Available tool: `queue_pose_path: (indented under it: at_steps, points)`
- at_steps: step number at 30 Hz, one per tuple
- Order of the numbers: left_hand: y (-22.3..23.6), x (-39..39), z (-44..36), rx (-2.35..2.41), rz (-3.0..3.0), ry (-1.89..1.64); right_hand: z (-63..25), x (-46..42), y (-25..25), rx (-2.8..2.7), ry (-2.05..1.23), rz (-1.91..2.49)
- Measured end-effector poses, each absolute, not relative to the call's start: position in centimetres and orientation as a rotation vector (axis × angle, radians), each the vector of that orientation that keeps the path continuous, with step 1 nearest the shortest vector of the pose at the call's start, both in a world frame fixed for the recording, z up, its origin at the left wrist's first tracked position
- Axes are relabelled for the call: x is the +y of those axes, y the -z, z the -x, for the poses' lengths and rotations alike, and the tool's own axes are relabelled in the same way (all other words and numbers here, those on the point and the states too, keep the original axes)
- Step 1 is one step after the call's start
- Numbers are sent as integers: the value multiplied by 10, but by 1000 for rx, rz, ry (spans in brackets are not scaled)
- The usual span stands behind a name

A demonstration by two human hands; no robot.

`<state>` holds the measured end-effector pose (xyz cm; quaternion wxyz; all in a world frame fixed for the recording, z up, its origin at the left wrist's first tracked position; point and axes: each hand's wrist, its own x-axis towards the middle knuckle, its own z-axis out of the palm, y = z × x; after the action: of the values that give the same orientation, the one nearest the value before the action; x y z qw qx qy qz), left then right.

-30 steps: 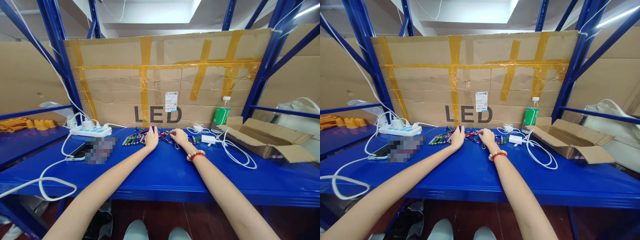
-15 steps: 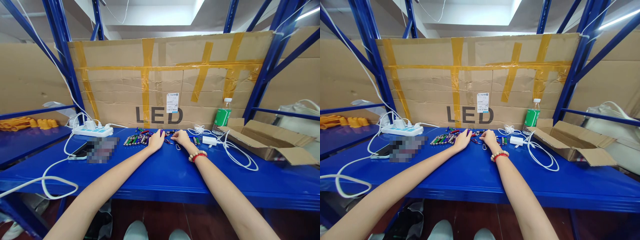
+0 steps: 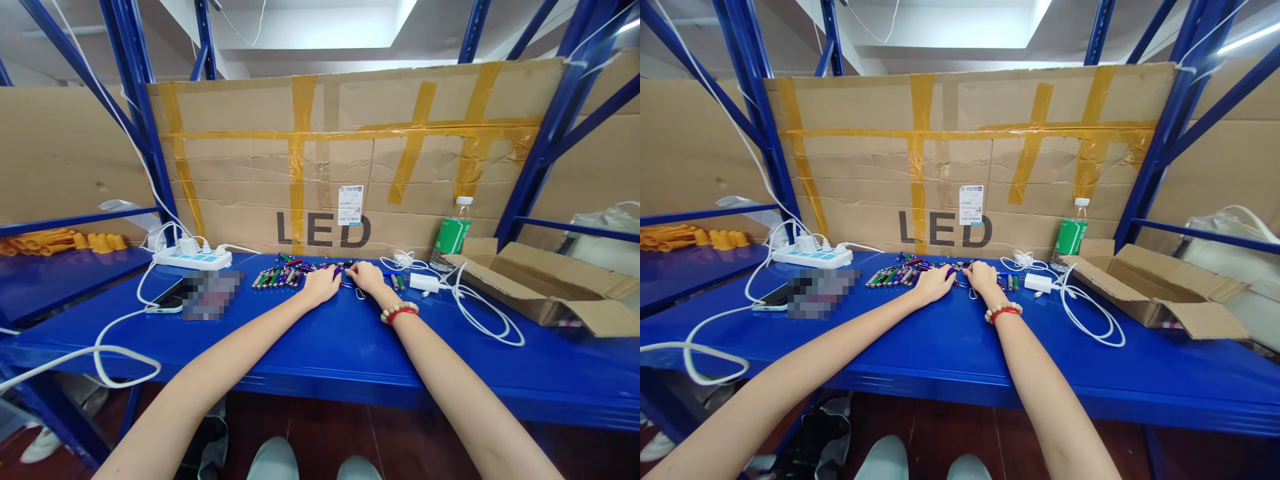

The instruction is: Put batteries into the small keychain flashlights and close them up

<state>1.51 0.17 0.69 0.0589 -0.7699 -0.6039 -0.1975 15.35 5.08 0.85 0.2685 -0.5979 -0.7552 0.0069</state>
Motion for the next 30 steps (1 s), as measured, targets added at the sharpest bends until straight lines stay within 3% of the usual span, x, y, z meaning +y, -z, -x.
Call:
queue_pose_path:
  at_steps: [13, 30]
  points:
    - [-8, 6, -11, -1979, 2295, 644, -131, 56, -5, -1791, -258, 1018]
    - [-8, 6, -10, -2020, 2299, 686, -126, 48, -3, -1848, -359, 989]
